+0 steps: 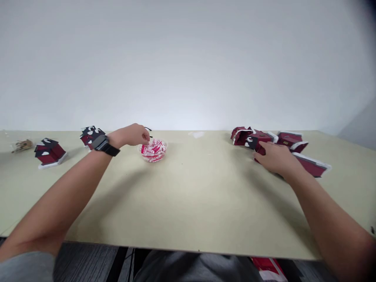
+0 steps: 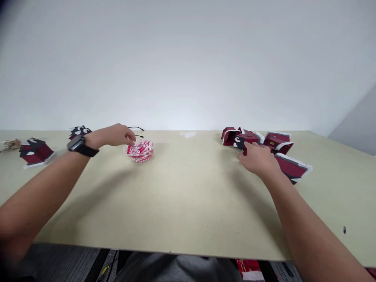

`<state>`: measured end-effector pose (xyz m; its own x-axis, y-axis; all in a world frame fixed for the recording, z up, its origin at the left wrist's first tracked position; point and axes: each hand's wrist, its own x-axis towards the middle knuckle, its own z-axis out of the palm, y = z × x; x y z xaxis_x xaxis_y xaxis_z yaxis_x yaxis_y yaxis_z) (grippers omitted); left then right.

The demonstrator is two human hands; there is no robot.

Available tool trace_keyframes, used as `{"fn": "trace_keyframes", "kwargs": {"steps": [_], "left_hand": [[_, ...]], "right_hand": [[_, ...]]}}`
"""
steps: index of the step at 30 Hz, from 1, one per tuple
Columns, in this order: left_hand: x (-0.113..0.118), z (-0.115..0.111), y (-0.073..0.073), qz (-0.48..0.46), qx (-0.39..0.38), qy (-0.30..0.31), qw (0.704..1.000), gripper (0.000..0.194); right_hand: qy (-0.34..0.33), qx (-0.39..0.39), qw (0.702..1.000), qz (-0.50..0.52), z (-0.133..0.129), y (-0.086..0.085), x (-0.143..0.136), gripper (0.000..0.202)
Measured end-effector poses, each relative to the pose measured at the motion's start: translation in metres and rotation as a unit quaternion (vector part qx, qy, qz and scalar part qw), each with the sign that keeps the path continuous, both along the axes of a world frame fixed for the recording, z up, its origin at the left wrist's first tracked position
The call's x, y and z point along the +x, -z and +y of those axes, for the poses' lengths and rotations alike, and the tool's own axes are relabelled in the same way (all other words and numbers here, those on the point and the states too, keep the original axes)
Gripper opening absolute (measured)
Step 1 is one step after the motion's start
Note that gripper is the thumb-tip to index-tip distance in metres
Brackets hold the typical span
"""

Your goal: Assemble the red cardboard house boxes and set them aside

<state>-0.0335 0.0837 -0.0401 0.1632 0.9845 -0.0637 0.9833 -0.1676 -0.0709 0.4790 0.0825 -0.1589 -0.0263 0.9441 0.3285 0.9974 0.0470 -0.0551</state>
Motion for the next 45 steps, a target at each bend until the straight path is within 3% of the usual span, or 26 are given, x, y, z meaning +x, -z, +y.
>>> {"fn": "trace_keyframes", "kwargs": {"steps": [3,7,10,16,23,33,41,45], "left_hand": [[0.012,0.017,0.001,0.07,-0.058,-0.05,0.995,0.045],[0.012,0.026,0.014,0.11,-0.079,-0.074,0.988,0.05],[0.009,0.025,0.019,0.108,-0.077,-0.067,0.989,0.049],[0.001,0.026,0.014,0.069,-0.087,-0.066,0.992,0.051],[-0.012,0.029,0.016,0.016,-0.1,-0.074,0.992,0.041],[-0.006,0.027,0.014,0.017,-0.114,-0.081,0.99,0.036],[-0.002,0.016,0.017,-0.01,-0.107,-0.094,0.99,0.024],[-0.005,0.019,0.02,-0.025,-0.112,-0.094,0.989,0.027]], "right_hand": [[0.01,-0.028,0.999,-0.038,-0.002,0.003,-0.012,0.049],[0.013,-0.029,0.997,-0.066,-0.015,0.01,-0.04,0.062],[-0.01,-0.011,0.996,-0.092,-0.028,0.017,-0.065,0.063],[-0.085,-0.011,0.99,-0.113,-0.045,0.028,-0.093,0.062],[-0.13,-0.038,0.988,-0.072,-0.041,0.034,-0.088,0.059],[-0.134,-0.018,0.988,-0.072,-0.037,0.041,-0.085,0.058],[-0.205,0.06,0.973,-0.082,-0.014,0.076,-0.06,0.062],[-0.219,0.07,0.971,-0.07,-0.006,0.083,-0.055,0.062]]}}
